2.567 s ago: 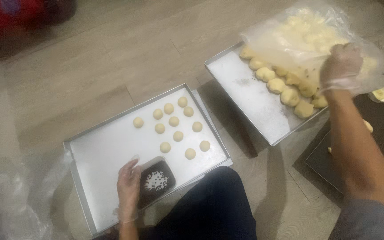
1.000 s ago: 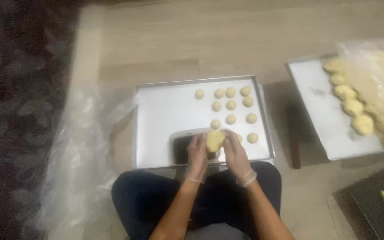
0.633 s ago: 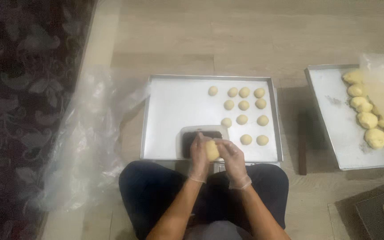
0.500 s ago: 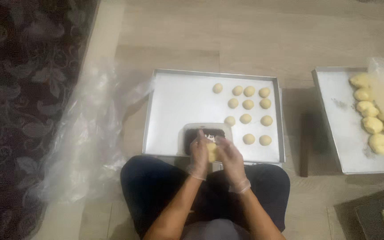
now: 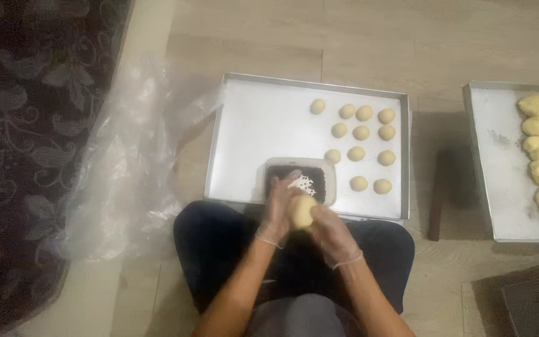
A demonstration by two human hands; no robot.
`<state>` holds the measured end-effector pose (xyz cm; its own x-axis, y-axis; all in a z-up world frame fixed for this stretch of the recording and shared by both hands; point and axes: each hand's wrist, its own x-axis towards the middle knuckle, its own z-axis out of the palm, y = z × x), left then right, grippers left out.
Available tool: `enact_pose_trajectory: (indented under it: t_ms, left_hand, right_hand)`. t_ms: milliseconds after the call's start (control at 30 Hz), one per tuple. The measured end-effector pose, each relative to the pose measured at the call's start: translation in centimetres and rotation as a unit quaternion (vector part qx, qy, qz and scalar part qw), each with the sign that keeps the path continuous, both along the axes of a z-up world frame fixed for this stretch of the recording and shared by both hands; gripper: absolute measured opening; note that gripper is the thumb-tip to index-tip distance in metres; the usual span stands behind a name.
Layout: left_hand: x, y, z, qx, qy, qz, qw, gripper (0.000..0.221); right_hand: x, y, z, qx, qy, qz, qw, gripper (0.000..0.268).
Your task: The person prepares bread dough by hand, taking pieces of dough from a tray, filling them with a dark mixture from a container, and shaping them into rounds before placing them back onto a tray.
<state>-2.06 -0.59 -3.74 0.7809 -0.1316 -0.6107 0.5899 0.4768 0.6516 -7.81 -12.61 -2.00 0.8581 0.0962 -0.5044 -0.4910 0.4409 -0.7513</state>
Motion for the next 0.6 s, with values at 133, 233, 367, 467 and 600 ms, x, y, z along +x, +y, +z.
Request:
enact_pose_trajectory:
  t_ms: [133,233,367,467,600]
  left_hand:
    - [0.2,1.4,-3.5,0.215,-0.216,-0.045,0.951,0.039]
    - [-1.5,0.9,-3.1,0.338,-0.379,-0.056,0.860,0.045]
    - [-2.4,-0.3,-5.0,0.231,-0.320,-0.020,0.919,0.062]
    - [-2.2,0.7,-0.8,0.203,-0.349,0.025,0.914,0.066]
    - [-0.1,1.9,-7.5,0.230,-0.275,-0.001,0.934,0.061]
  right_hand:
    - [1.1,-2.6,0.2,-0.207,-0.139,-0.061,0.966,0.018]
    - [1.6,-2.4,1.8,-0.430,-0.327,0.036,0.840,0.015]
    - [1.6,0.1,5.0,-0.437,-0.310,0.149,0.831,0.026]
    - [1.2,1.1,4.1,-0.589,-0.461,0.158,0.644,0.079]
    - [0.9,1.5,6.0,-0.606,-0.505,0.181,0.587,0.078]
